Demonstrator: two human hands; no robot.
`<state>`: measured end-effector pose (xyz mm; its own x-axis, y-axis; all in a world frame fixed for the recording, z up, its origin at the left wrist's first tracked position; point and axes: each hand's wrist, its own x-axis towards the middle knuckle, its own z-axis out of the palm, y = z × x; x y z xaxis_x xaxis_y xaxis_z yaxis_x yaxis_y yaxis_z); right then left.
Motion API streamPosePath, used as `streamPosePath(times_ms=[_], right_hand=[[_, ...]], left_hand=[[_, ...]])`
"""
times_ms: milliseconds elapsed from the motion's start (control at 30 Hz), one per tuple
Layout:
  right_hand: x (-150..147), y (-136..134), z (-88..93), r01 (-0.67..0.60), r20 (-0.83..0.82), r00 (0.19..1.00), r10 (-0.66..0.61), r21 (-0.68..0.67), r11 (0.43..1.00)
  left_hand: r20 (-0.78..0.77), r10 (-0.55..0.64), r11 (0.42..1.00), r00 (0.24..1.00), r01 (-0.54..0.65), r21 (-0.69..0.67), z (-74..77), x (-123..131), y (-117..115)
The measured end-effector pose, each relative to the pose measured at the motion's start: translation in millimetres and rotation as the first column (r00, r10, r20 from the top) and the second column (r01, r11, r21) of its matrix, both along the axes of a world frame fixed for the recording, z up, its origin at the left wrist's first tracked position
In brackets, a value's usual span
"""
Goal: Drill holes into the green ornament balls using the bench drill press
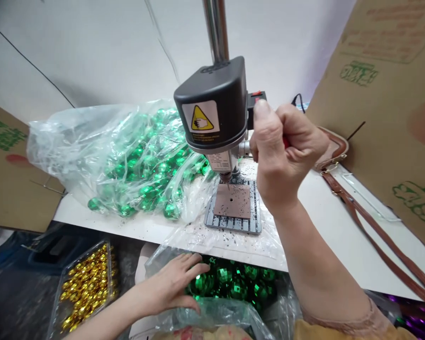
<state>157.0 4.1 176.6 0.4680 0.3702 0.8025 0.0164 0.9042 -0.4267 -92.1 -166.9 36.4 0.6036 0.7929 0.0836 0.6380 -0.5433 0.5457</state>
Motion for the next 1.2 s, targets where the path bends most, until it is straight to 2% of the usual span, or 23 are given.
streamPosePath(times_ms=[67, 100, 167, 233, 300, 367, 433, 500, 567, 633, 700, 733, 800, 833, 867, 933, 1000, 1100, 1200], right_hand=[[-2, 0, -0.4, 0.011, -0.019, 1.0, -0.011, -0.003, 1.0], [-3, 0, -0.4, 0.017, -0.026, 1.0, -0.017, -0.004, 1.0], [-4, -1, -0.3, 0.02, -0.039, 0.999, -0.02, -0.002, 1.0], [-4, -2, -0.4, 0.002, -0.044, 0.999, -0.002, -0.002, 1.0], [-2, -2, -0.8, -0.021, -0.032, 0.999, 0.021, -0.002, 1.0], [-1, -2, -1.6, -0.025, -0.018, 1.0, 0.025, 0.009, 1.0], [1, -1, -2.5, -0.007, -0.008, 1.0, 0.007, 0.014, 1.0], [1, 0, -3.2, 0.013, -0.002, 1.0, -0.013, 0.011, 1.0], [1, 1, -3.6, 0.02, -0.002, 1.0, -0.02, 0.007, 1.0], [1, 1, -3.8, 0.01, -0.005, 1.0, -0.01, 0.009, 1.0], [0, 1, -3.8, 0.006, -0.007, 1.0, -0.005, 0.022, 1.0], [-1, 0, -3.9, 0.009, -0.009, 1.0, -0.009, 0.026, 1.0], [-2, 0, -3.9, 0.028, -0.014, 1.0, -0.028, 0.026, 0.999], [-2, 0, -4.0, 0.041, -0.017, 0.999, -0.04, 0.021, 0.999], [-2, 0, -4.0, 0.049, -0.017, 0.999, -0.049, 0.02, 0.999], [-3, -1, -4.2, 0.053, -0.009, 0.999, -0.053, 0.027, 0.998], [-3, -1, -4.7, 0.051, -0.004, 0.999, -0.051, 0.031, 0.998], [-3, -2, -6.0, 0.065, 0.027, 0.998, -0.065, 0.011, 0.998], [-2, -2, -7.2, 0.072, 0.06, 0.996, -0.071, -0.014, 0.997]], left_hand=[[0.075, -0.032, 0.998, 0.997, 0.036, -0.06, 5.1, -11, 8], [0.141, -0.005, 0.999, 0.99, 0.012, -0.047, 8.2, -13, 22], [0.34, 0.149, 0.981, 0.928, -0.182, 0.066, 14.2, -11, 63], [0.441, 0.262, 0.93, 0.858, -0.347, 0.122, 17.3, -4, 119], [0.456, 0.306, 0.905, 0.836, -0.404, 0.133, 15.3, 7, 177], [0.406, 0.376, 0.886, 0.833, -0.452, 0.105, 8.3, 19, 225], [0.345, 0.446, 0.872, 0.826, -0.487, 0.038, -1.5, 29, 256], [0.32, 0.473, 0.867, 0.821, -0.498, -0.005, -10.6, 33, 270], [0.329, 0.482, 0.861, 0.812, -0.509, -0.005, -15.6, 31, 272], [0.392, 0.508, 0.837, 0.767, -0.546, -0.015, -14.3, 24, 264], [0.565, 0.522, 0.825, 0.639, -0.547, -0.143, -6.4, 17, 248], [0.662, 0.521, 0.83, 0.538, -0.499, -0.249, -0.6, 14, 238], [0.784, 0.528, 0.845, 0.327, -0.297, -0.445, 12.7, 14, 213], [0.799, 0.539, 0.842, 0.266, -0.191, -0.504, 19.0, 16, 199], [0.798, 0.553, 0.832, 0.239, -0.106, -0.544, 24.1, 20, 185], [0.776, 0.576, 0.804, 0.258, -0.007, -0.594, 29.1, 30, 159], [0.749, 0.568, 0.797, 0.342, 0.001, -0.604, 26.1, 39, 140], [0.708, 0.496, 0.843, 0.503, -0.081, -0.532, 10.7, 49, 129], [0.614, 0.428, 0.89, 0.663, -0.191, -0.414, -5.0, 53, 136]])
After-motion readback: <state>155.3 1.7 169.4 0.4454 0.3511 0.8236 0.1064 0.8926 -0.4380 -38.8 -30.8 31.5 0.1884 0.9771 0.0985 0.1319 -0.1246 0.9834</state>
